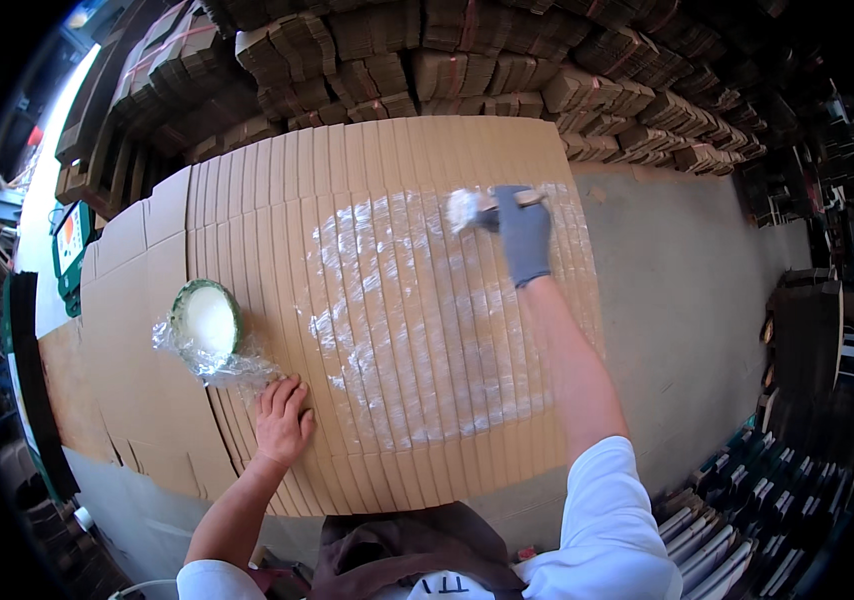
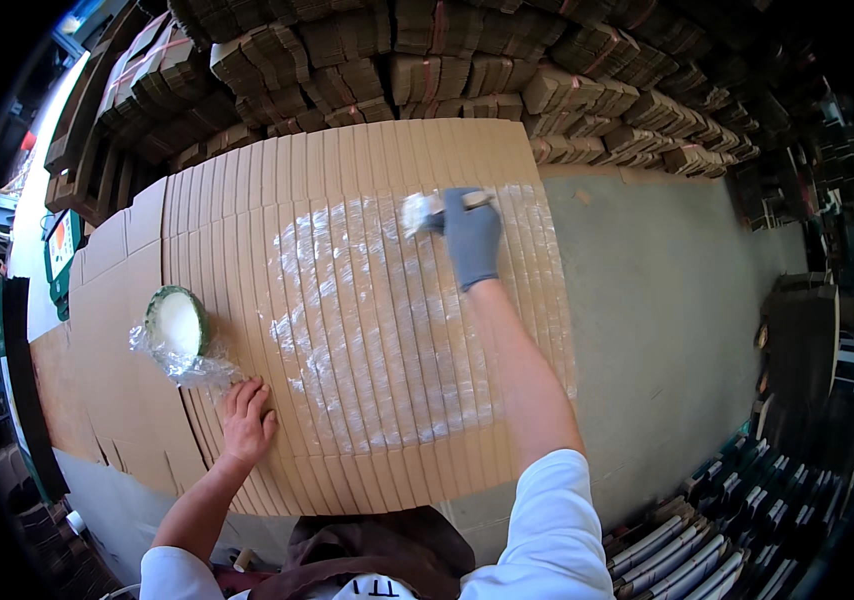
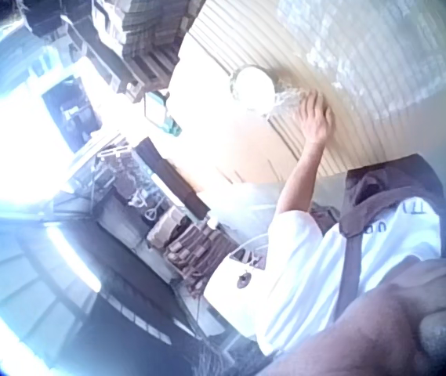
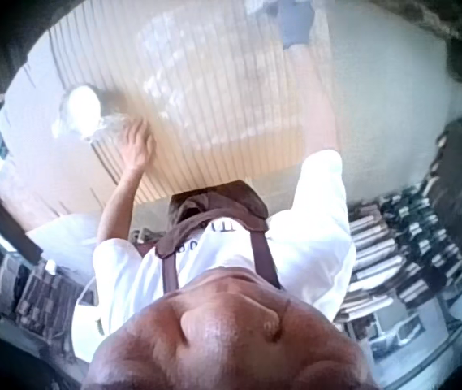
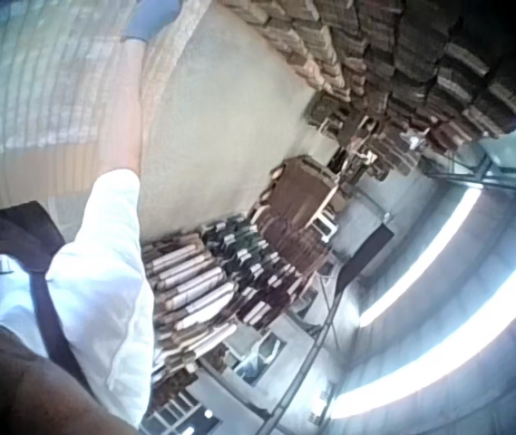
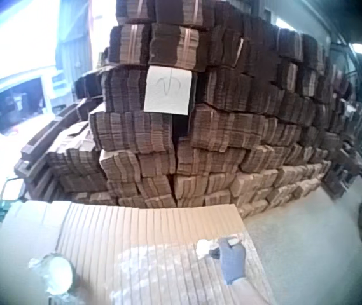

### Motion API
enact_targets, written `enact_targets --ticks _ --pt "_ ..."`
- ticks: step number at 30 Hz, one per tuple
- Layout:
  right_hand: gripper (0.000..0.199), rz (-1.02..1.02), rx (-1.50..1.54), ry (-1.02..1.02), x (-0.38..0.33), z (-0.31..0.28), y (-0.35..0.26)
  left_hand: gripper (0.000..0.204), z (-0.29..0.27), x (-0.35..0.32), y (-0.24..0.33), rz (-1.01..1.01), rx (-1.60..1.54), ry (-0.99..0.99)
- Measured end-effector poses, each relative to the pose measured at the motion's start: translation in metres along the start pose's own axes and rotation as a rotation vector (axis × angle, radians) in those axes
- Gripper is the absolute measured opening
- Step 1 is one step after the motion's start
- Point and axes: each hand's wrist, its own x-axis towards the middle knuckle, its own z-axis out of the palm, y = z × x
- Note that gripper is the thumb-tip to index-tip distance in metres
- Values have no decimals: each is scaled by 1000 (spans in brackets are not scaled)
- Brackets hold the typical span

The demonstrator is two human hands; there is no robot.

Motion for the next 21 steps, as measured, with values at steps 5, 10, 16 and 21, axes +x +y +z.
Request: enact_targets --ticks 5,10,16,21 --pt "29 132 -28 82 17 -23 -6 50 1 4 -2 -10 0 5" --pt "19 217 409 -168 -40 31 -59 50 -2 -5 0 -36 -9 -19" --pt "14 167 256 -251 -74 111 -53 47 -5 5 3 -27 -26 -43" --pt "13 287 457 -199 -89 110 -79 47 -5 -4 0 -59 -40 -58"
